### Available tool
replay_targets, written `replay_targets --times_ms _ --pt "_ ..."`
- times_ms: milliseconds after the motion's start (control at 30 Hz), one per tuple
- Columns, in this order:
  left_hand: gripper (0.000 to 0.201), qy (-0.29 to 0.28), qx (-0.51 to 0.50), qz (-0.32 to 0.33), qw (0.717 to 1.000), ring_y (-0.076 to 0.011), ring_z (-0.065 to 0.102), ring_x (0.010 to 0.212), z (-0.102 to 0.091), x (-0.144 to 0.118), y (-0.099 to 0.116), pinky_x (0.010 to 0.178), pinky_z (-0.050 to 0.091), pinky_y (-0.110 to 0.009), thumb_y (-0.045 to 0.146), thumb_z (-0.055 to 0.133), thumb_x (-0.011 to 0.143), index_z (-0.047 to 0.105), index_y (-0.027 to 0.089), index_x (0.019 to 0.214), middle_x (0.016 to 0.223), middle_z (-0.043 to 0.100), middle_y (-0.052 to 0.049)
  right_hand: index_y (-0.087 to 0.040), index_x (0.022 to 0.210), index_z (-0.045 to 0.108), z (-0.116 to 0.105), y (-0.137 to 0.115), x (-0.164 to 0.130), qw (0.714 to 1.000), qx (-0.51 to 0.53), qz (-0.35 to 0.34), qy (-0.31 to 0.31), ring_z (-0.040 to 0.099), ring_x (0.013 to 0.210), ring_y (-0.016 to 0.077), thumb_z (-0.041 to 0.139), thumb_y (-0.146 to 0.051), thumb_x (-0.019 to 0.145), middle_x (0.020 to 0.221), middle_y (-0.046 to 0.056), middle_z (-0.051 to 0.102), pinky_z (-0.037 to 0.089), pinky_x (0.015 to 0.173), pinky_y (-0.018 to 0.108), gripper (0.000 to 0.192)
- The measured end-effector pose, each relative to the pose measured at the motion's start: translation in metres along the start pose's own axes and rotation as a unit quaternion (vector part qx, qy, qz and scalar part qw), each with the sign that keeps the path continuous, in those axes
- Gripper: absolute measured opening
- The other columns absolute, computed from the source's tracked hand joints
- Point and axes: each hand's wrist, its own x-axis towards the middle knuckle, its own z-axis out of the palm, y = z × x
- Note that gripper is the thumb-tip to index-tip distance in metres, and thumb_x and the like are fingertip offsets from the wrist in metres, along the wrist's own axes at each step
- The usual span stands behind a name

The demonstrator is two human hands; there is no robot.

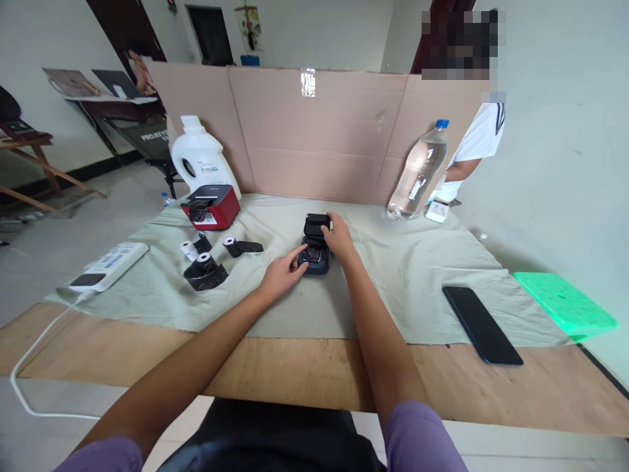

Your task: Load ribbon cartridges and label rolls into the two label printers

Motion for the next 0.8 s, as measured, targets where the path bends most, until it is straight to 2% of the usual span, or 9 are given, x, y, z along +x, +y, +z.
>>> replay_targets --times_ms 133,267,533,667,800 --pt "0.04 0.01 0.013 -0.01 1.0 -0.0161 0.064 0.07 -0.001 0.003 0.005 0.067 0.043 -0.025 0.04 0.056 0.095 0.066 0.029 0.132 0.073 0.069 0.001 -0.02 0.111 0.062 -0.01 -0.004 0.001 1.0 0.014 -0.021 0.016 0.062 0.08 0.0203 0.057 -0.021 0.08 0.109 0.009 0.07 0.05 0.083 0.038 0.031" --pt "0.041 0.0 0.075 0.001 0.997 -0.019 0.069 0.077 -0.004 0.002 0.011 0.07 0.046 -0.026 0.044 0.056 0.095 0.066 0.032 0.132 0.08 0.074 -0.002 -0.021 0.097 0.062 -0.023 -0.011 0.0 1.0 0.01 -0.023 -0.012 0.056 0.067 0.0158 0.062 -0.017 0.075 0.101 0.004 0.07 0.047 0.077 0.035 0.023" --pt "0.049 -0.015 0.154 0.019 0.988 -0.024 0.072 0.087 -0.008 -0.006 0.017 0.077 0.048 -0.031 0.051 0.058 0.092 0.06 0.036 0.139 0.093 0.077 -0.004 -0.021 0.089 0.061 -0.037 -0.017 -0.001 0.99 -0.072 -0.076 -0.095 0.055 0.073 0.0168 0.067 -0.012 0.069 0.089 0.001 0.064 0.043 0.074 0.031 0.022" --pt "0.05 -0.009 0.144 0.008 0.989 -0.0238 0.072 0.085 -0.009 -0.005 0.017 0.076 0.047 -0.03 0.05 0.058 0.092 0.06 0.033 0.139 0.09 0.076 -0.004 -0.02 0.086 0.067 -0.044 -0.021 -0.003 0.983 -0.096 -0.073 -0.138 0.057 0.077 0.0167 0.071 -0.015 0.072 0.093 0.003 0.063 0.044 0.079 0.03 0.015" --pt "0.055 0.001 0.126 -0.015 0.992 -0.0212 0.07 0.078 -0.009 -0.004 0.015 0.072 0.045 -0.027 0.047 0.059 0.093 0.054 0.03 0.145 0.082 0.074 -0.003 -0.02 0.084 0.075 -0.052 -0.023 -0.005 0.98 -0.091 -0.045 -0.169 0.061 0.079 0.0163 0.072 -0.019 0.077 0.099 0.005 0.064 0.048 0.084 0.031 0.008"
